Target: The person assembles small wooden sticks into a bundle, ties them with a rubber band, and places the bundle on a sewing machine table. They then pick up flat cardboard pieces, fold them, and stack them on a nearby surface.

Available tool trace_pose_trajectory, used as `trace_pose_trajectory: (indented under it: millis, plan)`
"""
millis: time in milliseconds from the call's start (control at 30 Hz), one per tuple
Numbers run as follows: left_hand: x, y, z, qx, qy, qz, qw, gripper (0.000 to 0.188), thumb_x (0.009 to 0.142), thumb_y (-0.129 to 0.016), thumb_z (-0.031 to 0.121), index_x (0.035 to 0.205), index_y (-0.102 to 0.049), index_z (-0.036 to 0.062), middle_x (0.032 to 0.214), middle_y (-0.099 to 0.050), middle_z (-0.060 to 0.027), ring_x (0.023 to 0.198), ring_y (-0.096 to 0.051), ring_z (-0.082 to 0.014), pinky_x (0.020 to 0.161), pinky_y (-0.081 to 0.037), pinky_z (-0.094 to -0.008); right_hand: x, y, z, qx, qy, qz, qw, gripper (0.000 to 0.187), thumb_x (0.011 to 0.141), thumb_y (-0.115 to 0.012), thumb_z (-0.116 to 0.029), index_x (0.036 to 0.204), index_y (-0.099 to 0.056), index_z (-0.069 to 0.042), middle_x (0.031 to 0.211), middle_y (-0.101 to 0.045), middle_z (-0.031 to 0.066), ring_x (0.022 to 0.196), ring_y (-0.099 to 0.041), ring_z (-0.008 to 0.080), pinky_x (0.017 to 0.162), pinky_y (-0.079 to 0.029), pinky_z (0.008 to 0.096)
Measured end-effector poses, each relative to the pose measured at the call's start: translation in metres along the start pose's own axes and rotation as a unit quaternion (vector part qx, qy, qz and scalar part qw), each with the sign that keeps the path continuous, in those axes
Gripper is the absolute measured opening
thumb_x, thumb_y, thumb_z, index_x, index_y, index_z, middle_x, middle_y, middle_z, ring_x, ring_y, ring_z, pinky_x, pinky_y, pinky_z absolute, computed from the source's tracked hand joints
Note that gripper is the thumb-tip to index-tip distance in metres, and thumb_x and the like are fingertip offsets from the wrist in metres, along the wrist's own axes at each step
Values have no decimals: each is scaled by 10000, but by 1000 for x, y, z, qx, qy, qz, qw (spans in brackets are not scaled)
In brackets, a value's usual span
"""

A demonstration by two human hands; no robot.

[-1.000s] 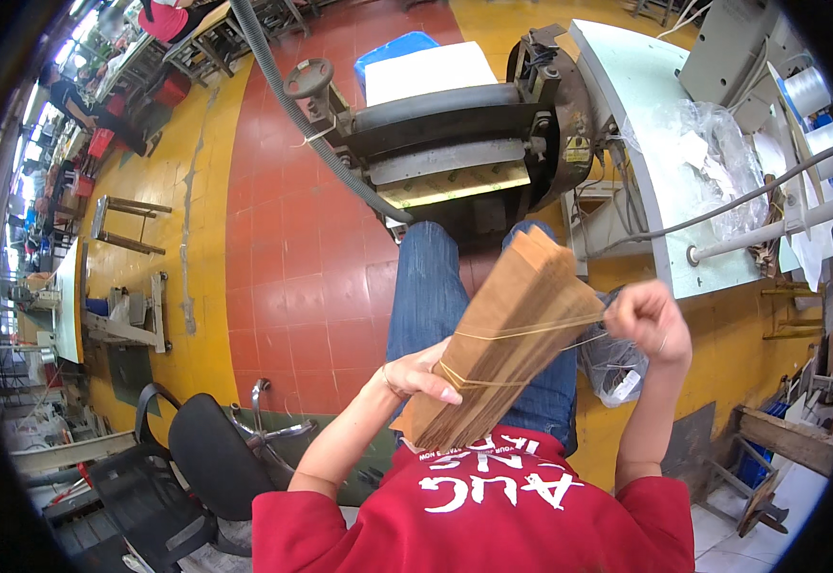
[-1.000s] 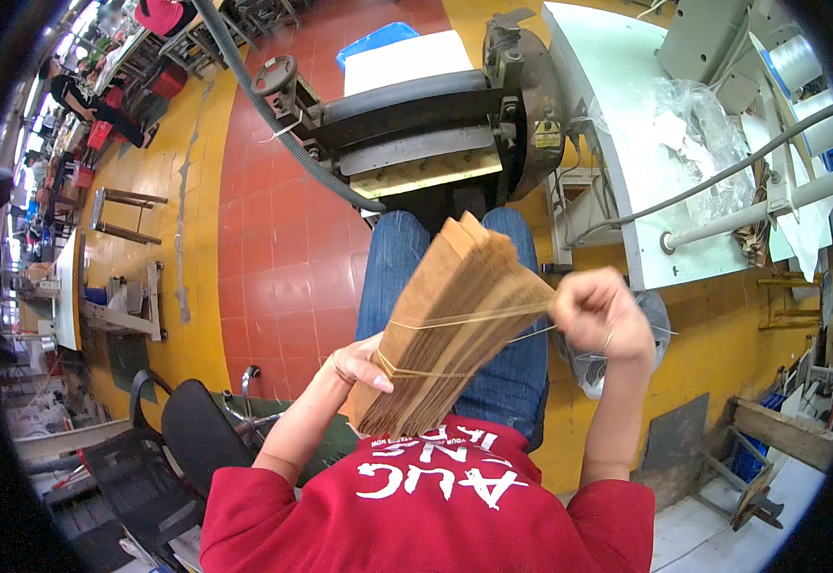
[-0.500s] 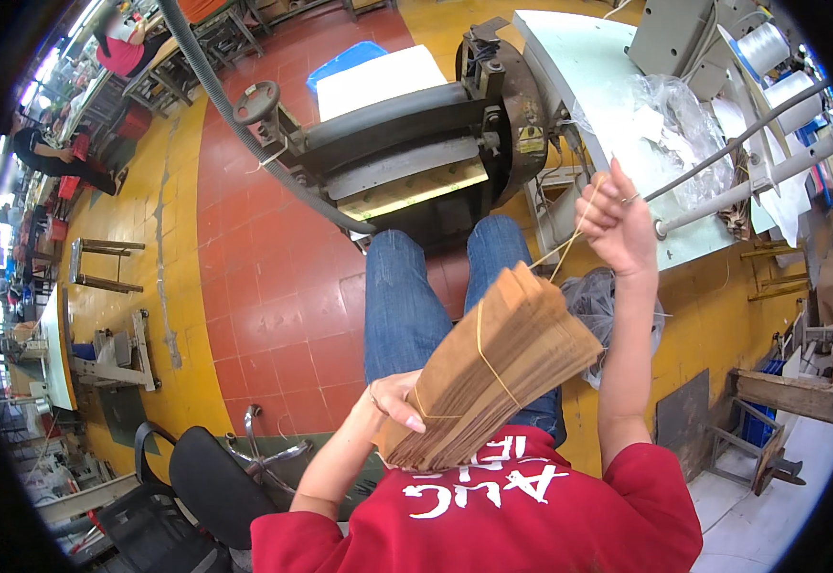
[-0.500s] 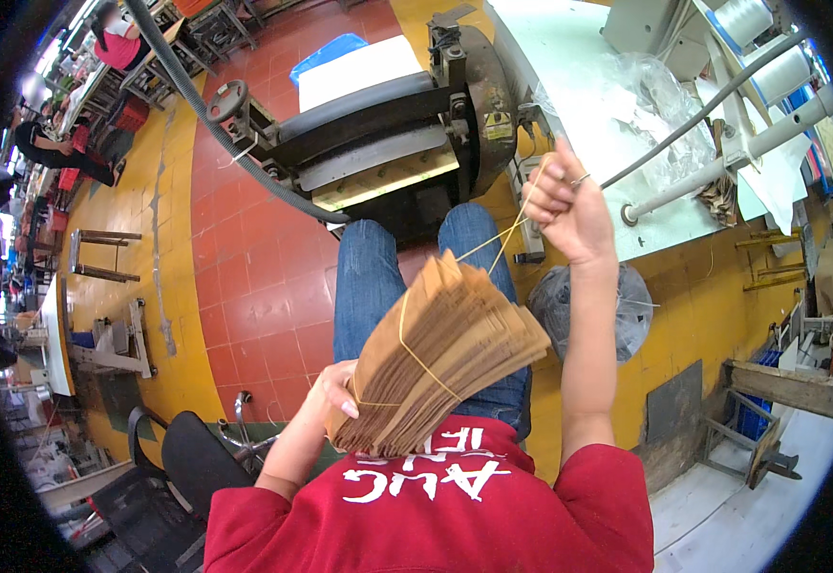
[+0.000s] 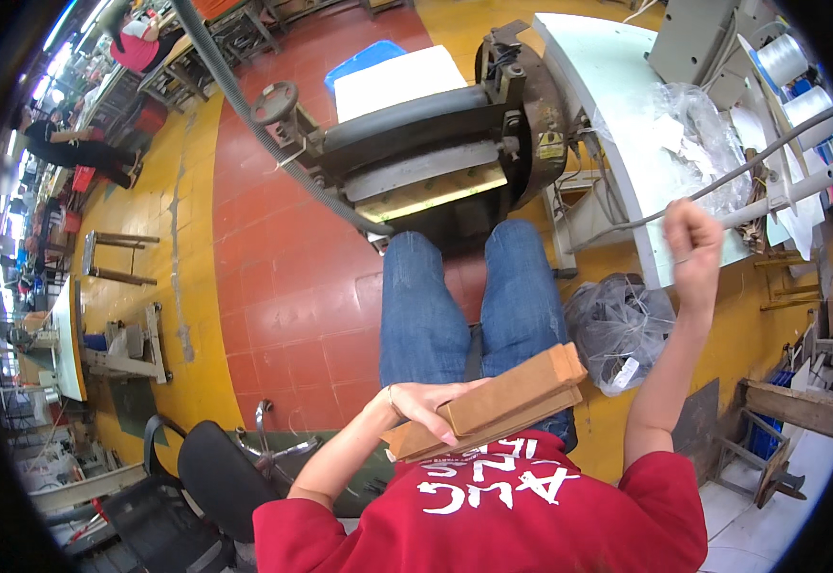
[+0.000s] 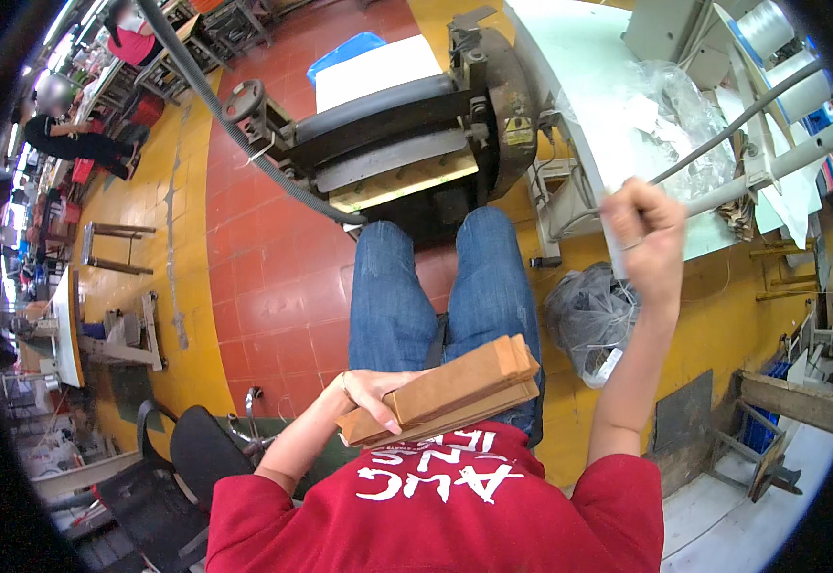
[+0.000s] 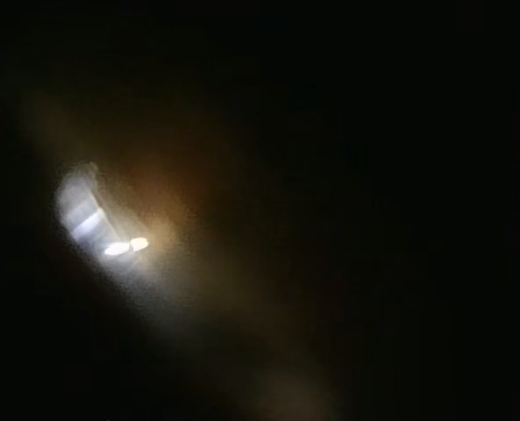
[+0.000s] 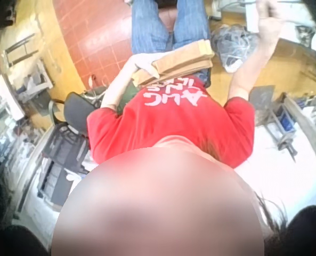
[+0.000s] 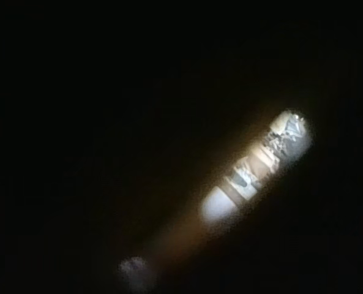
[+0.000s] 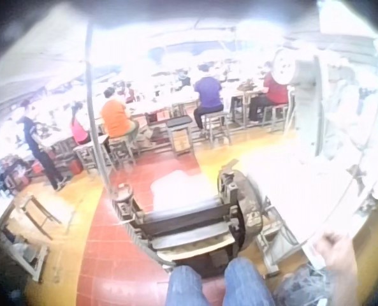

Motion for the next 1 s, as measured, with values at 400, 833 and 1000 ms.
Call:
trace_pose_trajectory:
  millis: [400,833,1000]
  plan:
    - [-61,56,-10,-300,-241,183,905,939,625,-724,177,1426,-277,-24,1336,-476,-183,1223,-480,-299,1033,-377,-405,95,15,26,-544,-3,95,834,273,827,-681,-301,810,-618,-35,879,-617,117,890,-587,291,778,-435,435]
    - [-50,70,22,-223,-307,346,858,776,654,-700,215,1332,-413,-29,1241,-558,-155,1103,-576,-274,957,-464,-404,-131,-174,60,259,-393,-171,865,1048,784,-758,-380,1495,-69,-36,1430,-332,274,1275,-417,381,1029,-380,462]
    - [-32,72,21,-160,-256,367,880,795,617,-697,229,1319,-433,-33,1254,-556,-166,1115,-575,-301,985,-457,-421,-154,-195,46,288,-333,-114,890,681,826,-724,-290,1315,-396,52,1227,-547,152,1124,-521,182,959,-424,313]
Point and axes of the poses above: each hand's wrist, its own x-axis towards the middle knuckle, its own y-axis out of the back of the hand, z = x × y, the point moved 9 cm from there along x, towards the middle knuckle
